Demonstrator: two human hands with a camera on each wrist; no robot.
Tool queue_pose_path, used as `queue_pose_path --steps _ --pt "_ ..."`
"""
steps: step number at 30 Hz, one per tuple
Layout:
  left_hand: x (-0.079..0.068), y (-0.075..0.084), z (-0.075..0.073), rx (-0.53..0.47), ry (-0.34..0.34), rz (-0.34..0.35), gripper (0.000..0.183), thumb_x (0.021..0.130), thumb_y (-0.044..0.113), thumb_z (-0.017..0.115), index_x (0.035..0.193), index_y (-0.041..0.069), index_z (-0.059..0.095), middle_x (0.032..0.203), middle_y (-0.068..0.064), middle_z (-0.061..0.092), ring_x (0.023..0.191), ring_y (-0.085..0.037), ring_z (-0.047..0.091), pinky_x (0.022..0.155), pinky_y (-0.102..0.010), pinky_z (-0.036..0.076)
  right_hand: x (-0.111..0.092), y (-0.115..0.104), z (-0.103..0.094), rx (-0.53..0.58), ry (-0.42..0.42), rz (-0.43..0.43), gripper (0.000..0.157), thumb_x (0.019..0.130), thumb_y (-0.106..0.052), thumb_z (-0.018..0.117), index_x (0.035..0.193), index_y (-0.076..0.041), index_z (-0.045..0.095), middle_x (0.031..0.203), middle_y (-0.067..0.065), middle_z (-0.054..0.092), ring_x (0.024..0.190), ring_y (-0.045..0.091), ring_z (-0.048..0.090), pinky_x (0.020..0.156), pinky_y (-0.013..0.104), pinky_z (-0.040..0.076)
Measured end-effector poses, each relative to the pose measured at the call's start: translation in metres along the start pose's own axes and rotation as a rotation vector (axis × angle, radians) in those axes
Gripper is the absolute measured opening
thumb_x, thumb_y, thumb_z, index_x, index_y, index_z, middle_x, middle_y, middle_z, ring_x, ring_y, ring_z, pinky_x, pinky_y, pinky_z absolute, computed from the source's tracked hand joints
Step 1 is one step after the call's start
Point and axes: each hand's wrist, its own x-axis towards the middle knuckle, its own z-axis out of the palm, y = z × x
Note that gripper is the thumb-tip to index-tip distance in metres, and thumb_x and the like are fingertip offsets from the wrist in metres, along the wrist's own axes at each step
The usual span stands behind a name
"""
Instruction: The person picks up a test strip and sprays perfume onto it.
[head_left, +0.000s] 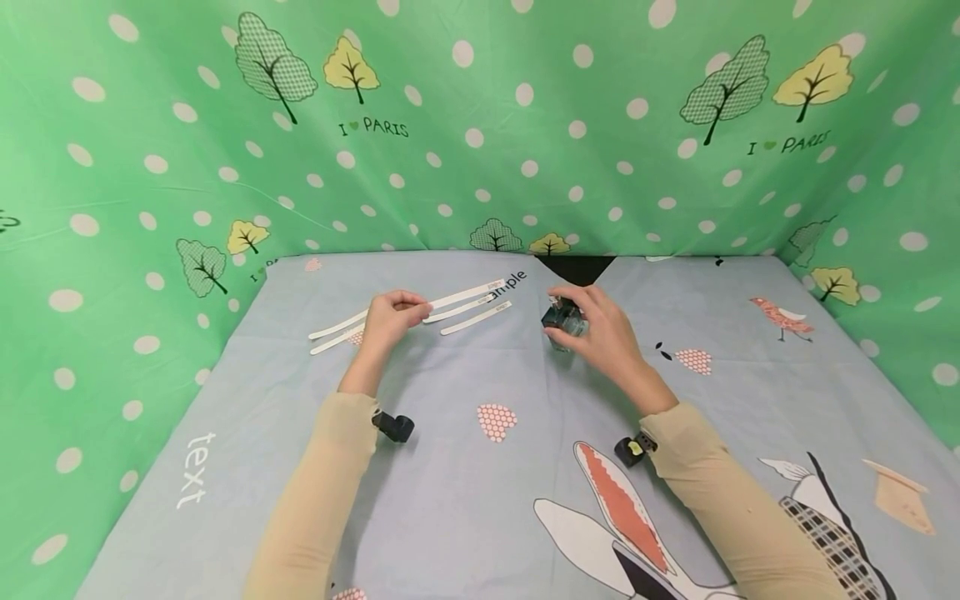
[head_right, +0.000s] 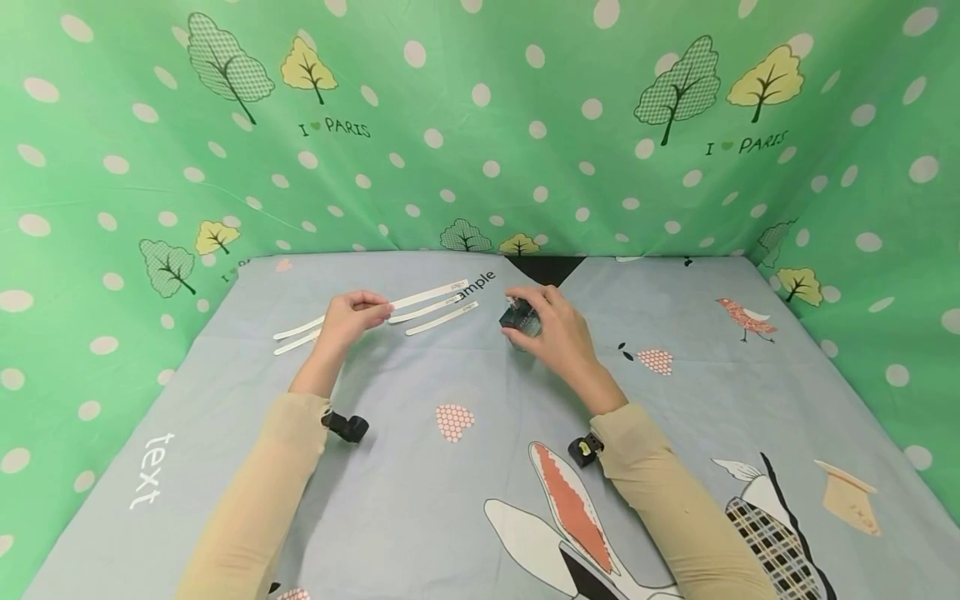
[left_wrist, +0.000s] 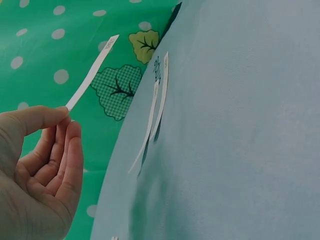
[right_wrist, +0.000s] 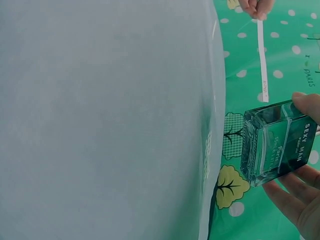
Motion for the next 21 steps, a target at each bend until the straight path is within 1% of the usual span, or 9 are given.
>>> queue_pose_path --steps 3,4,10,12,16,18,21 --pt "-0.0012 0.0001 -0.0005 0.000 0.003 0.003 0.023 0.089 0.015 0.073 0.104 -0.002 0.068 0.076 0.011 0.065 0.076 -0.003 0.065 0.089 -0.031 0.061 0.0000 -0.0001 0.0000 -0.002 -0.002 0.001 0.058 0.078 -0.026 0.087 0.130 -0.022 0.062 0.112 0.013 0.064 0.082 0.026 0.058 0.063 0.038 0.048" --pt "-0.0012 0.0002 -0.0005 -0.003 0.004 0.004 0.023 0.089 0.015 0.073 0.104 -0.002 0.068 0.076 0.011 0.065 0.076 -0.003 0.065 0.089 -0.031 0.061 0.0000 -0.0002 -0.0001 -0.002 -0.002 0.001 0.058 0.078 -0.026 0.087 0.130 -0.022 0.062 0.112 0.013 0.064 0.082 0.026 0.058 0.063 0.038 0.048" --pt "-0.0033 0.0016 -0.0023 -0.005 -0.004 0.012 0.023 0.089 0.015 0.073 0.104 -0.002 0.068 0.077 0.010 0.065 0.077 -0.005 0.066 0.082 -0.023 0.061 0.0005 -0.0007 0.0002 -0.004 0.003 -0.009 0.059 0.078 -0.026 0.087 0.131 -0.022 0.061 0.113 0.013 0.063 0.081 0.026 0.058 0.062 0.037 0.048" --pt "-0.0043 0.0020 -0.0028 -0.005 -0.005 0.015 0.022 0.089 0.014 0.073 0.103 -0.002 0.068 0.077 0.010 0.065 0.077 -0.005 0.066 0.084 -0.026 0.061 0.0005 -0.0006 0.0005 -0.005 0.003 -0.012 0.059 0.078 -0.026 0.087 0.131 -0.022 0.061 0.113 0.013 0.063 0.082 0.026 0.059 0.062 0.038 0.048" --pt "-0.0051 0.0016 -0.0029 -0.003 -0.012 0.025 0.022 0.089 0.014 0.072 0.103 -0.003 0.068 0.076 0.011 0.065 0.075 -0.004 0.066 0.091 -0.036 0.060 0.0000 -0.0007 0.0009 -0.004 0.003 -0.012 0.059 0.078 -0.026 0.087 0.131 -0.022 0.061 0.114 0.013 0.063 0.082 0.026 0.059 0.062 0.038 0.048" --pt "-0.0055 0.0013 -0.0025 0.000 -0.013 0.027 0.022 0.089 0.013 0.072 0.103 -0.003 0.068 0.075 0.011 0.065 0.075 -0.003 0.065 0.090 -0.035 0.061 -0.0002 -0.0007 0.0012 -0.002 0.002 -0.009 0.059 0.078 -0.026 0.087 0.131 -0.022 0.061 0.113 0.012 0.063 0.081 0.026 0.058 0.061 0.037 0.047" --pt "-0.0065 0.0013 -0.0019 0.013 -0.017 0.025 0.022 0.090 0.014 0.071 0.103 -0.003 0.068 0.076 0.011 0.064 0.074 -0.002 0.065 0.082 -0.025 0.061 -0.0003 -0.0004 0.0017 -0.002 0.001 -0.006 0.059 0.078 -0.026 0.087 0.131 -0.022 0.061 0.114 0.012 0.063 0.082 0.026 0.059 0.061 0.037 0.047"
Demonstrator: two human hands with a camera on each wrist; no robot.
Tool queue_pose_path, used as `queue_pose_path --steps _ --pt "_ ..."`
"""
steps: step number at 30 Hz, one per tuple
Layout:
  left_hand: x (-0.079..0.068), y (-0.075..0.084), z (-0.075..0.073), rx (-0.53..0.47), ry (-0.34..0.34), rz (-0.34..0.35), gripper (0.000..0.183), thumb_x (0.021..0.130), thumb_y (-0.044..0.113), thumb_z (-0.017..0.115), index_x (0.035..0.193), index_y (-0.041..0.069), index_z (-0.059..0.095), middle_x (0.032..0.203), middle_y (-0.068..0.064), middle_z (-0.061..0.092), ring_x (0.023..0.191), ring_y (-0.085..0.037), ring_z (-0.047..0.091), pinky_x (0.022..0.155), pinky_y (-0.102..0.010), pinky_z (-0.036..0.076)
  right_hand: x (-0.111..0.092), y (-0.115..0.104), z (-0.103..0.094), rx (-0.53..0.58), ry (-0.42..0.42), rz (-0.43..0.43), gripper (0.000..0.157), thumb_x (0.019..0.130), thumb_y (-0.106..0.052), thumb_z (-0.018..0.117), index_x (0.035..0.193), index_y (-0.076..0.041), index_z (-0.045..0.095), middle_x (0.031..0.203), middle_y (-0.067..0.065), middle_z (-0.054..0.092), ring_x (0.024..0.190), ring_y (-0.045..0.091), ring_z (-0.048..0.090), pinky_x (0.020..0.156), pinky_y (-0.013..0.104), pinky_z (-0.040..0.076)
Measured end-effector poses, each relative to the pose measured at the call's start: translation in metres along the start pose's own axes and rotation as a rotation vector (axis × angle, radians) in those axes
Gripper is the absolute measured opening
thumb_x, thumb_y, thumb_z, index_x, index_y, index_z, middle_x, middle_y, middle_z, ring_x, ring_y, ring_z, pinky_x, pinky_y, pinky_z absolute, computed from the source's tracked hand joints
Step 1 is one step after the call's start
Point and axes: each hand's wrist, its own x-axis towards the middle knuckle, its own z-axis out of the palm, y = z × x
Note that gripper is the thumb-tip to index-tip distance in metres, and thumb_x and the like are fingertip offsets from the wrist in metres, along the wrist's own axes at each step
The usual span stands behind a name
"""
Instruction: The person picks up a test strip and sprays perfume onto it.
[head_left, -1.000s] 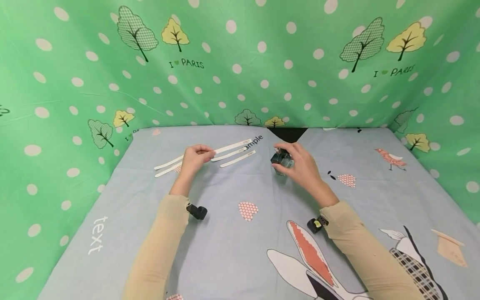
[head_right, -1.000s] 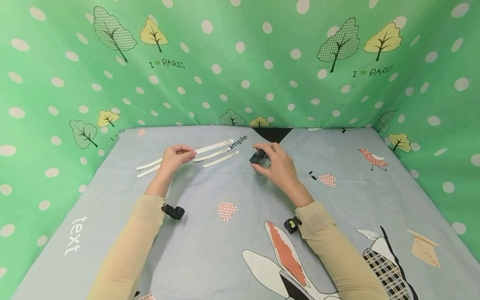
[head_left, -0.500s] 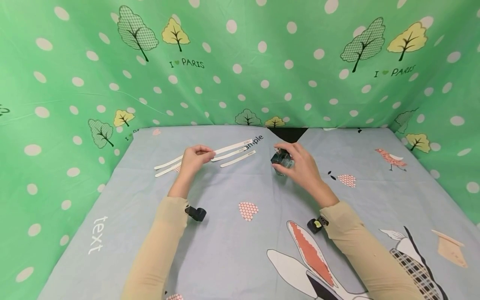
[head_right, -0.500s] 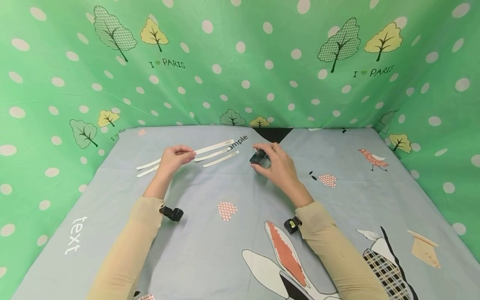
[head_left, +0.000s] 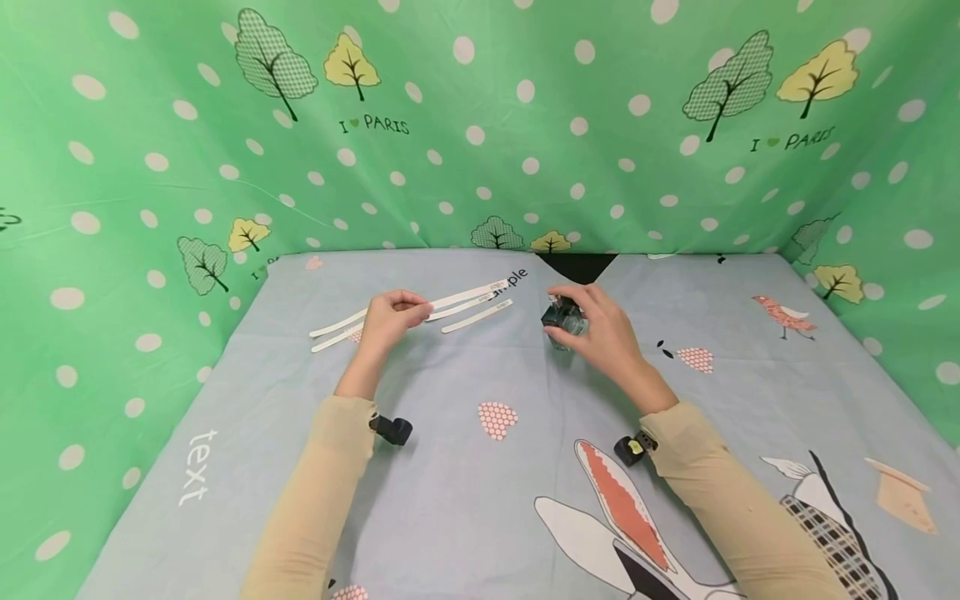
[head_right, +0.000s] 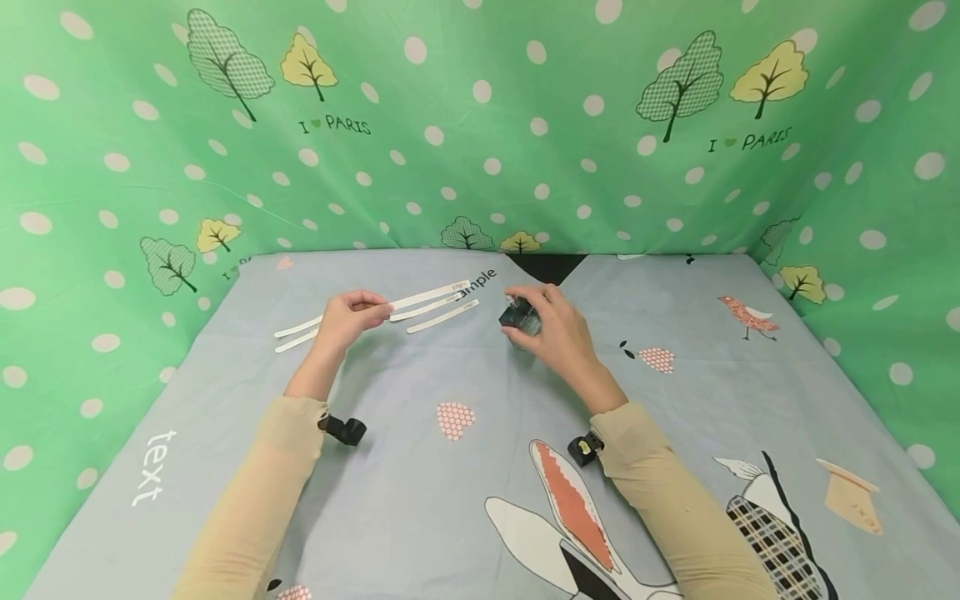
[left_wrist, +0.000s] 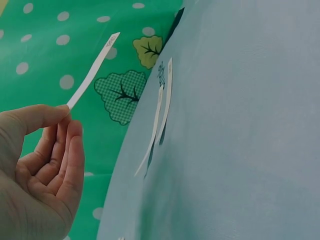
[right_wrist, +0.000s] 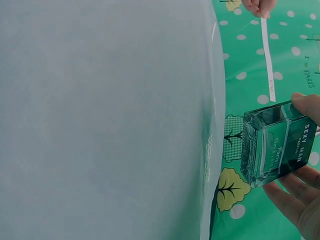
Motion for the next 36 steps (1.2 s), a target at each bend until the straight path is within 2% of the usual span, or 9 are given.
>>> queue_pose_path --steps 3,9,13,15,20,25,30,33,36 --pt "-0.002 0.001 0.001 0.010 -0.002 -0.003 0.022 0.090 0.014 0.071 0.104 -0.002 0.068 0.077 0.010 0.064 0.073 -0.002 0.064 0.079 -0.021 0.060 0.000 0.000 0.000 -0.001 -0.001 0.001 0.059 0.078 -0.026 0.087 0.131 -0.022 0.061 0.114 0.012 0.063 0.083 0.027 0.060 0.061 0.039 0.049" --pt "-0.004 0.001 0.002 0.019 -0.006 -0.012 0.023 0.090 0.016 0.071 0.104 -0.002 0.068 0.079 0.009 0.065 0.081 -0.011 0.068 0.093 -0.039 0.060 0.000 0.000 0.000 -0.005 0.001 -0.006 0.058 0.078 -0.026 0.086 0.130 -0.022 0.062 0.116 0.012 0.063 0.086 0.028 0.061 0.062 0.042 0.051" --pt "-0.005 0.002 0.003 0.020 -0.011 -0.017 0.023 0.090 0.017 0.071 0.104 -0.001 0.068 0.079 0.009 0.066 0.089 -0.021 0.070 0.096 -0.043 0.058 0.000 0.000 0.000 -0.010 0.000 -0.014 0.057 0.079 -0.026 0.086 0.130 -0.022 0.062 0.114 0.012 0.063 0.085 0.026 0.060 0.062 0.041 0.050" --pt "-0.006 0.003 0.003 0.024 -0.016 -0.019 0.023 0.090 0.018 0.072 0.104 -0.001 0.068 0.079 0.009 0.066 0.091 -0.022 0.071 0.094 -0.040 0.059 0.000 0.001 0.000 -0.010 0.001 -0.017 0.057 0.078 -0.027 0.086 0.130 -0.022 0.062 0.113 0.012 0.063 0.083 0.026 0.058 0.062 0.040 0.049" --pt "-0.006 0.003 0.005 0.029 -0.022 -0.012 0.023 0.090 0.016 0.072 0.104 -0.001 0.069 0.080 0.008 0.066 0.086 -0.017 0.071 0.085 -0.029 0.061 0.000 0.001 0.001 -0.008 0.006 -0.020 0.058 0.077 -0.026 0.087 0.129 -0.022 0.062 0.113 0.012 0.063 0.084 0.027 0.059 0.062 0.039 0.049" --pt "-0.007 0.004 0.007 0.015 -0.030 -0.009 0.022 0.089 0.015 0.072 0.103 -0.002 0.069 0.079 0.007 0.066 0.085 -0.015 0.071 0.089 -0.033 0.061 0.000 0.000 0.000 -0.009 0.009 -0.026 0.058 0.077 -0.026 0.087 0.129 -0.021 0.063 0.112 0.012 0.063 0.087 0.028 0.061 0.063 0.041 0.051" --pt "-0.008 0.005 0.009 0.000 -0.034 -0.005 0.022 0.089 0.014 0.072 0.103 -0.003 0.068 0.079 0.008 0.066 0.076 -0.002 0.067 0.082 -0.024 0.061 0.000 0.001 0.001 -0.011 0.010 -0.028 0.058 0.077 -0.026 0.087 0.129 -0.021 0.063 0.112 0.012 0.063 0.086 0.028 0.061 0.062 0.041 0.051" --pt "-0.009 0.005 0.010 -0.004 -0.034 -0.002 0.022 0.089 0.014 0.072 0.103 -0.003 0.068 0.079 0.007 0.066 0.075 -0.001 0.067 0.079 -0.020 0.061 0.000 0.001 0.001 -0.013 0.010 -0.031 0.058 0.077 -0.026 0.087 0.129 -0.021 0.063 0.112 0.012 0.063 0.085 0.027 0.060 0.061 0.039 0.050" --pt "-0.010 0.007 0.011 0.000 -0.041 -0.006 0.022 0.089 0.014 0.073 0.103 -0.002 0.068 0.081 0.006 0.066 0.076 -0.002 0.067 0.081 -0.023 0.061 0.000 0.001 0.001 -0.017 0.009 -0.035 0.058 0.077 -0.027 0.087 0.129 -0.021 0.063 0.111 0.012 0.063 0.085 0.027 0.060 0.061 0.039 0.050"
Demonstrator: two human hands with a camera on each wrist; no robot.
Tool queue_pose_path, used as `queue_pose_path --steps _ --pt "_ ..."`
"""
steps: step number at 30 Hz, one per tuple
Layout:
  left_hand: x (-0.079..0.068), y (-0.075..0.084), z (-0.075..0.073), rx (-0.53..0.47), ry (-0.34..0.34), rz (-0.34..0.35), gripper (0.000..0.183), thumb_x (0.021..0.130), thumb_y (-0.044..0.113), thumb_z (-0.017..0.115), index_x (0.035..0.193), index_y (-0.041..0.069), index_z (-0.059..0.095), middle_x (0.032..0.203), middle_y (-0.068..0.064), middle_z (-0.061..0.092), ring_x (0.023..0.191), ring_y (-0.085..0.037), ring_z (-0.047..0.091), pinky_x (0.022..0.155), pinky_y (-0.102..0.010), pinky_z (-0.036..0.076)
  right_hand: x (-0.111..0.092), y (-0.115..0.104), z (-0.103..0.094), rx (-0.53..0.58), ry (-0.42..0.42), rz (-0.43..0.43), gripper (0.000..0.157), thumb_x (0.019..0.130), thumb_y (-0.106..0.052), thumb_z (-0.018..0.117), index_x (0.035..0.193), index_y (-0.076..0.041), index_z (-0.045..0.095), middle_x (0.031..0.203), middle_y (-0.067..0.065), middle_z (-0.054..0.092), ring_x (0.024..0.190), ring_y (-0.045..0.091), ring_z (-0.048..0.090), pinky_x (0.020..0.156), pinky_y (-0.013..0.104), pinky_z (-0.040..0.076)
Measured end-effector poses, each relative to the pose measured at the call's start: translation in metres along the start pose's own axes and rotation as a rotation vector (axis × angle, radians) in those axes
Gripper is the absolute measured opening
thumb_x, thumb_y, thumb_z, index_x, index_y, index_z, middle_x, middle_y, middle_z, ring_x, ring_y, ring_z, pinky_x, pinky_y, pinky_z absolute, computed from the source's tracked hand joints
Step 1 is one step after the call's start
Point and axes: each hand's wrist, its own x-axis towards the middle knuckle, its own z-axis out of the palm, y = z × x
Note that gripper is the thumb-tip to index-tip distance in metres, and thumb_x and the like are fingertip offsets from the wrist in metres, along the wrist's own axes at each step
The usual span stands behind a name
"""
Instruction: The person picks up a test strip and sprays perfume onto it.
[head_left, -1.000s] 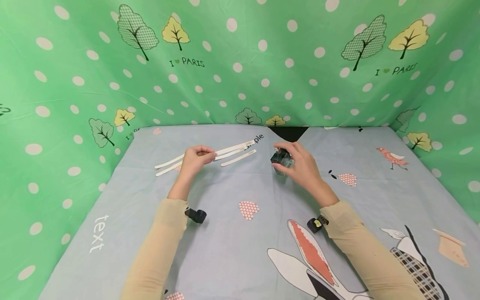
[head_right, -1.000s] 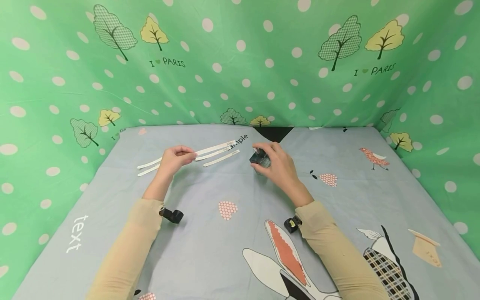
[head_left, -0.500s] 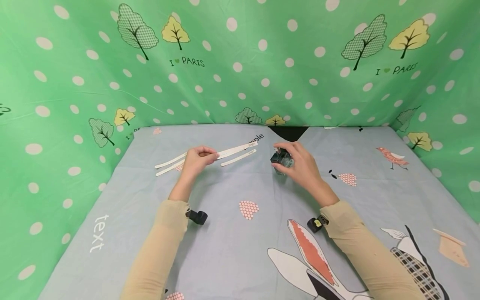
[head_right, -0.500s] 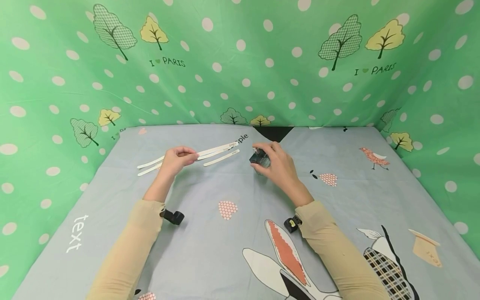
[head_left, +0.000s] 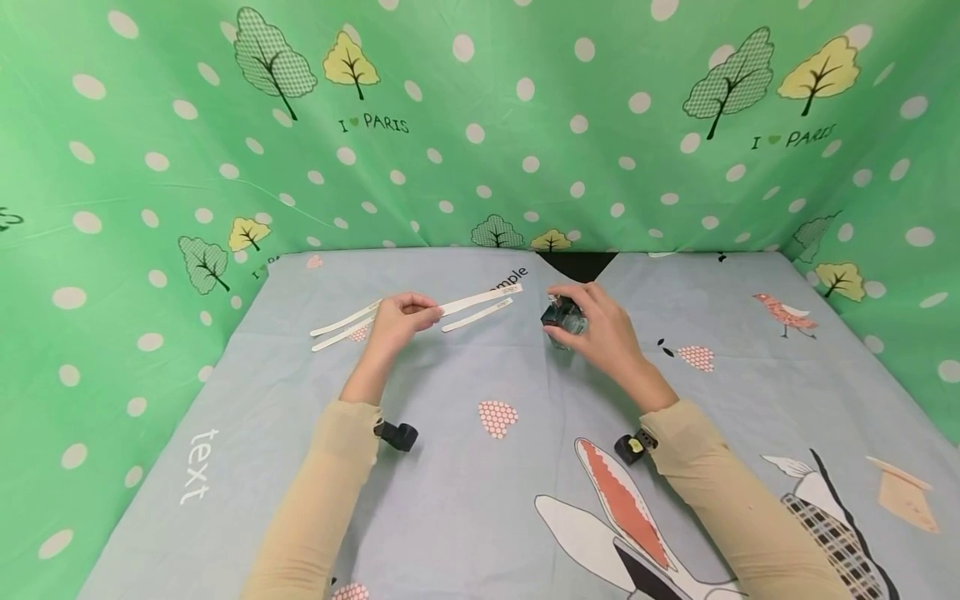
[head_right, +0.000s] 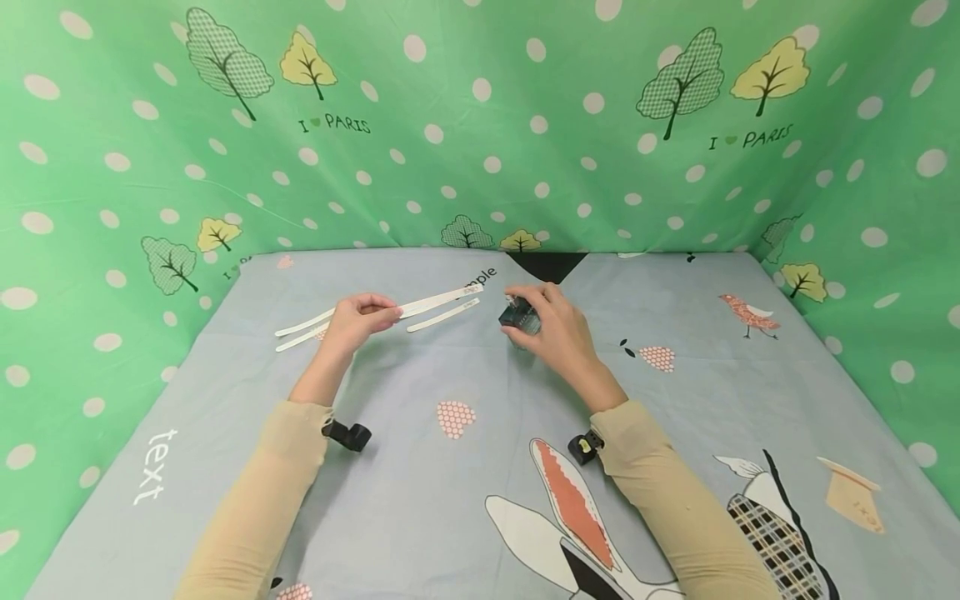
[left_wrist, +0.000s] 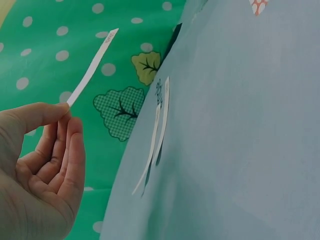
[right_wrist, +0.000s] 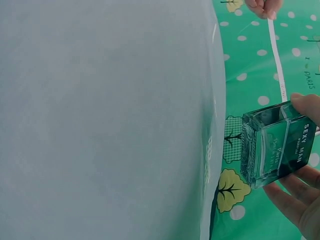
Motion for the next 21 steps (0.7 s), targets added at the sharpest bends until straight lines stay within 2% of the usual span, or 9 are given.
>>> queue_pose_path --steps 5,12,17,21 --pt "-0.0010 0.0017 0.0025 0.000 -0.013 0.000 0.022 0.089 0.015 0.073 0.103 -0.001 0.068 0.082 0.006 0.067 0.078 -0.005 0.067 0.088 -0.031 0.061 0.0000 -0.0007 -0.0005 -0.011 -0.007 0.005 0.057 0.077 -0.027 0.087 0.128 -0.020 0.063 0.112 0.011 0.063 0.089 0.028 0.062 0.064 0.042 0.053" --pt "-0.0017 0.0027 0.0043 -0.010 -0.018 0.016 0.020 0.089 0.014 0.073 0.101 -0.001 0.069 0.080 0.009 0.067 0.076 -0.002 0.066 0.080 -0.021 0.060 0.0005 -0.0007 0.0000 -0.019 -0.004 0.008 0.056 0.077 -0.027 0.088 0.126 -0.020 0.064 0.111 0.012 0.062 0.087 0.028 0.062 0.062 0.042 0.053" --pt "-0.0018 0.0028 0.0053 -0.023 -0.028 0.022 0.019 0.089 0.013 0.072 0.102 -0.001 0.069 0.079 0.009 0.067 0.075 -0.001 0.066 0.082 -0.023 0.061 0.0008 -0.0007 0.0002 -0.024 0.004 -0.004 0.055 0.076 -0.027 0.088 0.125 -0.020 0.065 0.109 0.012 0.063 0.084 0.028 0.062 0.060 0.041 0.052" --pt "-0.0029 0.0038 0.0073 -0.028 -0.029 0.027 0.022 0.089 0.012 0.072 0.104 -0.004 0.068 0.078 0.009 0.066 0.074 -0.001 0.065 0.079 -0.020 0.060 0.0009 0.0001 0.0006 -0.023 0.009 -0.007 0.055 0.074 -0.026 0.089 0.123 -0.019 0.066 0.108 0.012 0.064 0.087 0.029 0.064 0.065 0.043 0.056"
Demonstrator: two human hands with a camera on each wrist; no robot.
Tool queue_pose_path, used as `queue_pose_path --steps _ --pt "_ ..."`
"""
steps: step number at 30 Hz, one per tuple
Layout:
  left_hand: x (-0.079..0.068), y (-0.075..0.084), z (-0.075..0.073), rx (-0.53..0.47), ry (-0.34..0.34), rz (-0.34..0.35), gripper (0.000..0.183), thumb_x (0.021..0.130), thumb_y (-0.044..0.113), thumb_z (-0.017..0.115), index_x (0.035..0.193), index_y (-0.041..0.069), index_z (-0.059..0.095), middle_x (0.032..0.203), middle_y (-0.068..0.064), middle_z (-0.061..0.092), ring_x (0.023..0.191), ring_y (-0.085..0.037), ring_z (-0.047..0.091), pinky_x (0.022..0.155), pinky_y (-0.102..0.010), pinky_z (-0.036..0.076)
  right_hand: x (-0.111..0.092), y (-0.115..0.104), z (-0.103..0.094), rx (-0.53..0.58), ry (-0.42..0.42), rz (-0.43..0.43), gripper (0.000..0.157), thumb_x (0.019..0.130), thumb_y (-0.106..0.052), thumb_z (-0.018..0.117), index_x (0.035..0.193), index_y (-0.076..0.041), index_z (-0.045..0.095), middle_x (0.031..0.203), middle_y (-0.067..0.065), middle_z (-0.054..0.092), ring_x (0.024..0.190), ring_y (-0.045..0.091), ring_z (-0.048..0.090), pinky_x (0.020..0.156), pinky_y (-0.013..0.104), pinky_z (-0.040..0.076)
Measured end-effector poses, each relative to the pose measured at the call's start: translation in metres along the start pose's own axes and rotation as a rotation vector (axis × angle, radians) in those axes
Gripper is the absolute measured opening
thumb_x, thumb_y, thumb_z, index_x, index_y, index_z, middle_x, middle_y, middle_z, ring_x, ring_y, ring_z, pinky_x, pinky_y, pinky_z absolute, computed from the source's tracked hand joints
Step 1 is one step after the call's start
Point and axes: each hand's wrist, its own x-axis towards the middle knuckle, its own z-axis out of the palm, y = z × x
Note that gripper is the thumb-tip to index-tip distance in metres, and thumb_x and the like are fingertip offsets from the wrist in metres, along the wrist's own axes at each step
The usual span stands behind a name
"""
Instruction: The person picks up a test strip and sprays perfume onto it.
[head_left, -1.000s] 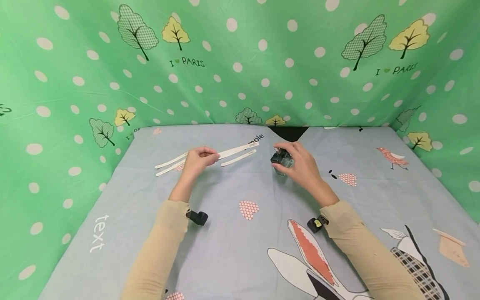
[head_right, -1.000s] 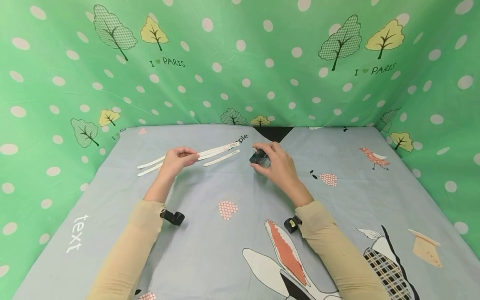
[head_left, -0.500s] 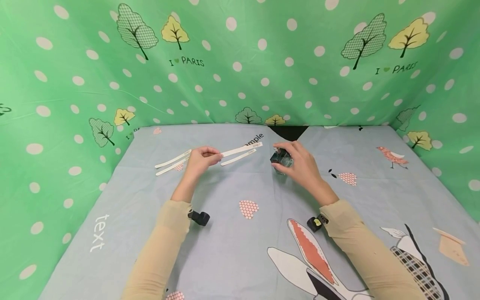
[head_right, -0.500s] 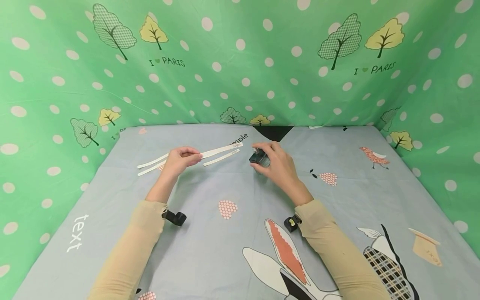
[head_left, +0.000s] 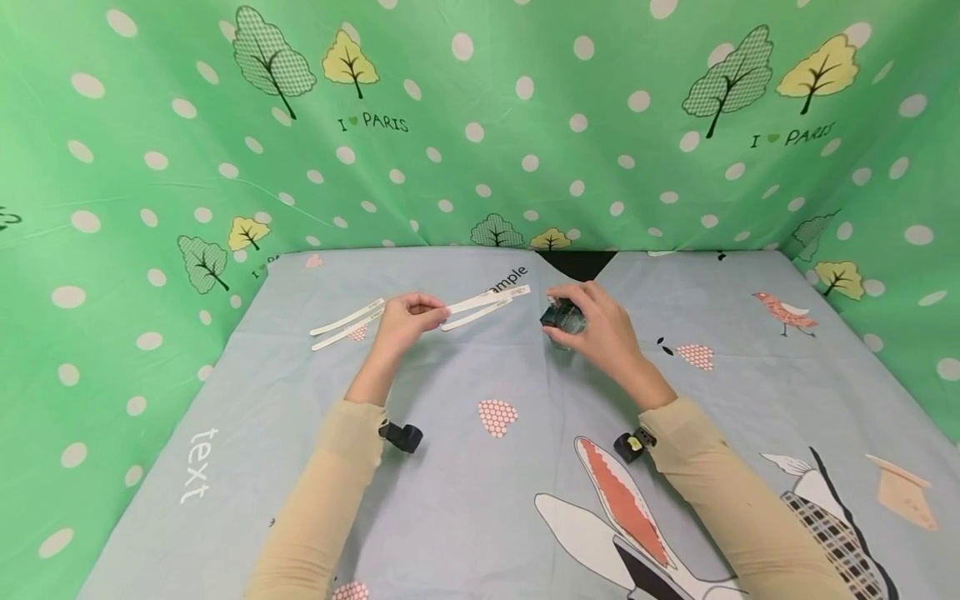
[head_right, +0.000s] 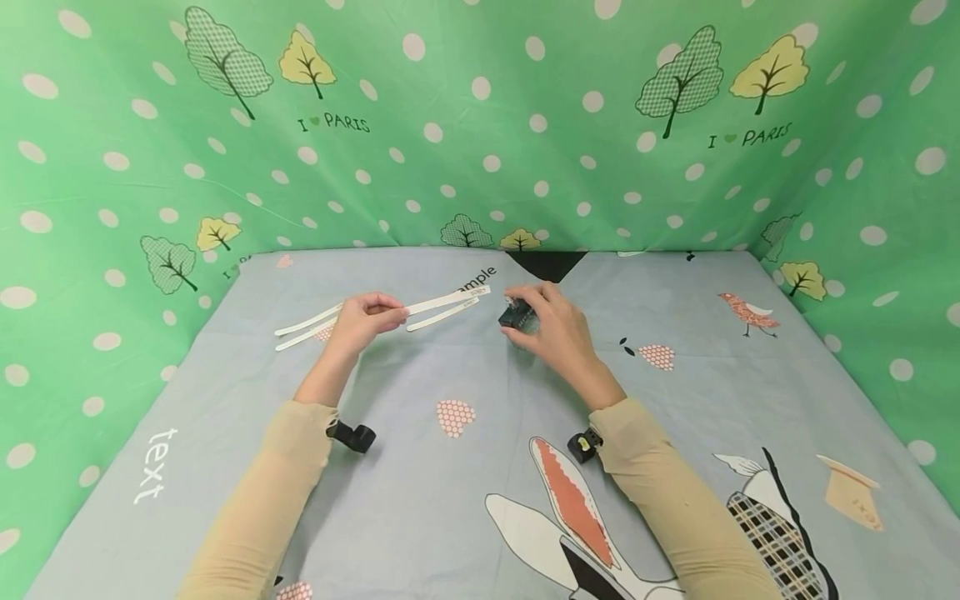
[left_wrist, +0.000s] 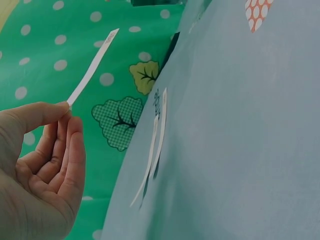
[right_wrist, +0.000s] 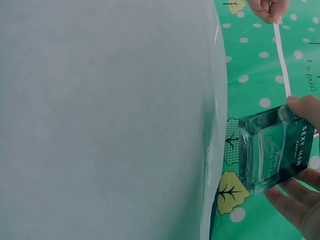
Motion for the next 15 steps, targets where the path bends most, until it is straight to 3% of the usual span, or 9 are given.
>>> queue_pose_path --steps 4,9,15 --pt "-0.0005 0.0007 0.0019 0.001 0.001 0.001 0.023 0.088 0.011 0.072 0.104 -0.006 0.068 0.078 0.007 0.066 0.073 -0.002 0.065 0.075 -0.017 0.059 0.0001 -0.0002 -0.0006 0.003 0.002 0.015 0.053 0.074 -0.026 0.090 0.121 -0.018 0.067 0.109 0.011 0.065 0.090 0.030 0.066 0.069 0.046 0.057" --pt "0.0002 -0.0013 0.0015 0.006 -0.001 -0.004 0.023 0.089 0.013 0.073 0.104 -0.004 0.068 0.080 0.007 0.066 0.074 -0.003 0.065 0.077 -0.018 0.059 0.0006 -0.0019 -0.0014 -0.006 -0.003 0.048 0.054 0.076 -0.026 0.088 0.125 -0.019 0.065 0.109 0.012 0.063 0.084 0.029 0.063 0.062 0.044 0.054" --pt "-0.0010 -0.0020 -0.0002 -0.001 0.010 -0.021 0.021 0.089 0.014 0.073 0.103 -0.001 0.068 0.082 0.007 0.067 0.077 -0.004 0.067 0.088 -0.031 0.061 0.0010 -0.0037 -0.0016 -0.018 -0.012 0.065 0.057 0.078 -0.028 0.087 0.129 -0.022 0.062 0.110 0.013 0.062 0.083 0.028 0.061 0.059 0.041 0.051"
